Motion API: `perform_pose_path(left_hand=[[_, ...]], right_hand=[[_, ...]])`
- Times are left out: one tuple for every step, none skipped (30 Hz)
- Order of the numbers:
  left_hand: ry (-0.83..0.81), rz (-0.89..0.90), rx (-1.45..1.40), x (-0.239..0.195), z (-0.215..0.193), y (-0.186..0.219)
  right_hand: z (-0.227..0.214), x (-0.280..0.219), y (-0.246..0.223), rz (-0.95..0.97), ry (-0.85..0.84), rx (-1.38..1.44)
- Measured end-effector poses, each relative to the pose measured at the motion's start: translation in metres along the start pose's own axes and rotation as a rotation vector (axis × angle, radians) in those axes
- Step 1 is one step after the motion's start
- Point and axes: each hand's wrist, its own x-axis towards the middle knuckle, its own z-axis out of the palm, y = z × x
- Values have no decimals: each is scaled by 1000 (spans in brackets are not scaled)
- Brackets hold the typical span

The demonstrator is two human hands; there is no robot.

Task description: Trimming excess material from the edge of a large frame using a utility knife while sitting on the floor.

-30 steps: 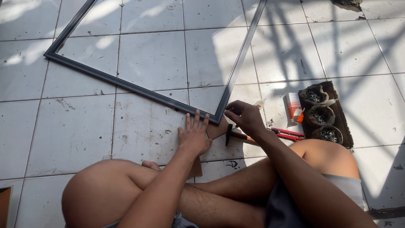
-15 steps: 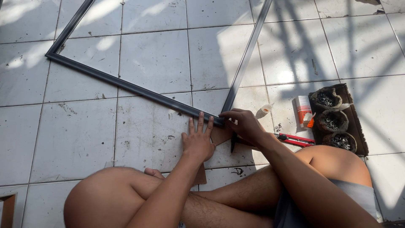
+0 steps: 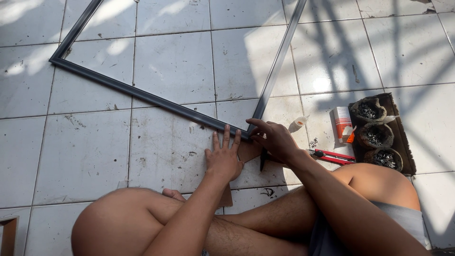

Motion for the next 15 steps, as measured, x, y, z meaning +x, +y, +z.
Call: perform_pose_path(left_hand=[[0, -1, 0, -1, 0, 0], [3, -3, 0, -1, 0, 1], [8, -5, 0, -1, -1, 1], [11, -5, 1, -1, -1, 0], [13, -2, 1, -1, -1, 1], [14, 1, 0, -2, -1, 1], [17, 1, 1, -1, -1, 1], [12, -1, 1, -1, -1, 1], [7, -5, 2, -1, 0, 1], [9, -6, 1, -1, 0, 0], [13, -3, 5, 0, 1, 0], [16, 0, 8, 1, 2, 0], [20, 1, 8, 2, 1, -1], [20, -2, 7, 3, 1, -1], [14, -3, 5, 2, 1, 0]], right_hand=[[0, 0, -1, 0, 0, 0], [-1, -1, -2, 17, -5, 12], [-1, 0, -2, 33, -8, 22], [-1, 1, -2, 31, -6, 21], [-1, 0, -2, 37, -11, 27], [-1, 0, -1, 42, -15, 33], [0, 0, 0, 40, -14, 32], [1, 0, 2, 54, -16, 49], [2, -1, 2, 67, -19, 67], [1, -1, 3, 64, -19, 66], [1, -1, 3, 73, -13, 66], [1, -2, 3, 83, -7, 66], [-3, -1, 0, 80, -6, 63], [-7, -1, -3, 114, 33, 10], [-10, -4, -7, 152, 67, -42]])
